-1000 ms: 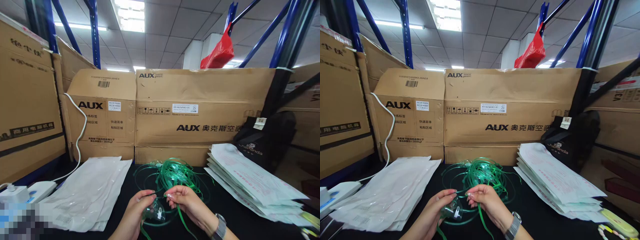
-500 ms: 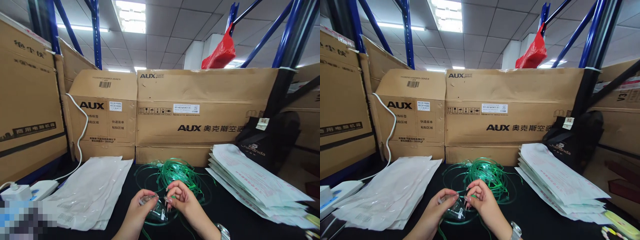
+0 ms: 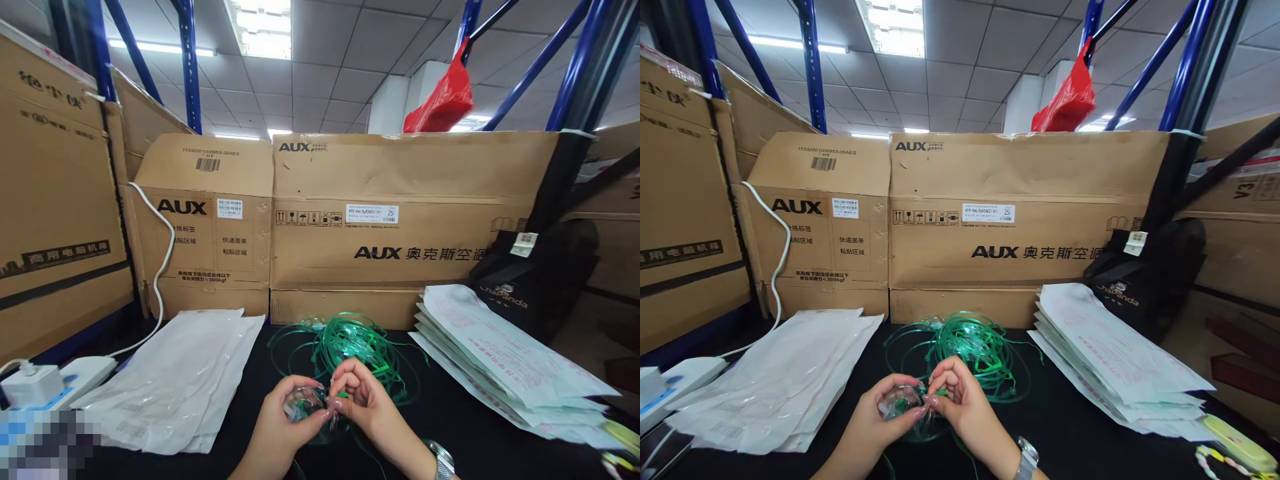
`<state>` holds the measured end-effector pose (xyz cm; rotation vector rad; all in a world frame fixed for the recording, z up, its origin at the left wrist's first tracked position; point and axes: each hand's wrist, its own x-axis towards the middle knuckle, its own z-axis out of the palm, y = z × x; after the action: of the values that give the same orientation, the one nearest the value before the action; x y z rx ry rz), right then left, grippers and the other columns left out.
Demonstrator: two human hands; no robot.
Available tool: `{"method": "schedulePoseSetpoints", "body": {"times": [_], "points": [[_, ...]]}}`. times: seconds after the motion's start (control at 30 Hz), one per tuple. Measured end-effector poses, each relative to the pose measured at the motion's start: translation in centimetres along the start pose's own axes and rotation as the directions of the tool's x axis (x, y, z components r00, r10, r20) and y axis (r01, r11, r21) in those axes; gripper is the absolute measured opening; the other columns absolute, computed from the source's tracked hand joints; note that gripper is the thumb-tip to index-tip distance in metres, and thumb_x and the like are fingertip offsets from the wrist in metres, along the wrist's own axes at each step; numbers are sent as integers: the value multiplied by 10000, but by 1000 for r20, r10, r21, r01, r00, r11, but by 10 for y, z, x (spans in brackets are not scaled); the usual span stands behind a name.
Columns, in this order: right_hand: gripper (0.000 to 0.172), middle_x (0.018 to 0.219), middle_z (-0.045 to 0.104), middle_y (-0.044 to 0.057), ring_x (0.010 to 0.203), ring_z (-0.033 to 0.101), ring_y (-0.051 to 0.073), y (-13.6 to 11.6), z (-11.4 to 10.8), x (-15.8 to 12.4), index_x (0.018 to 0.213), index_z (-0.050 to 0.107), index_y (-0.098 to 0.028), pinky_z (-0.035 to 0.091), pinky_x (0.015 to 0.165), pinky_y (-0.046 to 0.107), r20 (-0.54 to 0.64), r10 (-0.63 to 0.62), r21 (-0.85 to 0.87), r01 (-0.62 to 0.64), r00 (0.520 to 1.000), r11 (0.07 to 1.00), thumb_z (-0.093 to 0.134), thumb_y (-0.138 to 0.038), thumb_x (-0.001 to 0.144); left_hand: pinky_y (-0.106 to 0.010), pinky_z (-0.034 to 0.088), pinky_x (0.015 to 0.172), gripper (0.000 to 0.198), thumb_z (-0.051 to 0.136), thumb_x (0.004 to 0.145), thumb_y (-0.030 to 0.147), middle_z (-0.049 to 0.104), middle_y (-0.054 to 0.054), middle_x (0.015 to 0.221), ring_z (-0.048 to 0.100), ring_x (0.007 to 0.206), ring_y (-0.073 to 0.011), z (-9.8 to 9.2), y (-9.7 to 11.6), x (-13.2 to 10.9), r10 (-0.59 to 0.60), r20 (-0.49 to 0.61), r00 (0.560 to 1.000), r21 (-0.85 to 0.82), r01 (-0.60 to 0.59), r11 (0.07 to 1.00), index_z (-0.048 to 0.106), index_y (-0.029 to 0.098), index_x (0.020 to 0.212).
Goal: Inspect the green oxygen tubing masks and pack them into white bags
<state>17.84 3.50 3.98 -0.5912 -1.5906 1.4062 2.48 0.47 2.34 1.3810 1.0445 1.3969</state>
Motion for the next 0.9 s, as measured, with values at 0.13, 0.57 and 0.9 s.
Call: {"method": "schedulePoseSetpoints", "body": {"times": [0.13,0.57,0.9], "points": [[271,680,526,-31,604,482,112,-4,1,-2,842,449,-208,380,584,253,38,-10,-12,11,999,1000,656,-274,680,-275,454,663,284,705,576,239,656,-48,745,597,704,-184,-1,4,0,14,-21,1000,3,-14,1000,587,157,820],[271,661,531,-31,607,460,111,-7,-1,-2,854,453,-202,345,593,247,86,20,-25,-18,996,1000,654,-262,683,-275,425,634,447,807,378,224,639,-29,696,565,685,-194,1,6,-1,-48,14,999,2,48,999,620,168,780],[265,658,518,-33,610,450,109,-9,0,-3,859,455,-200,335,596,245,107,25,-15,-23,994,1000,647,-270,690,-267,427,606,440,810,349,211,627,-26,675,563,668,-190,5,3,-2,-18,-63,998,-23,17,1000,630,165,748]]}}
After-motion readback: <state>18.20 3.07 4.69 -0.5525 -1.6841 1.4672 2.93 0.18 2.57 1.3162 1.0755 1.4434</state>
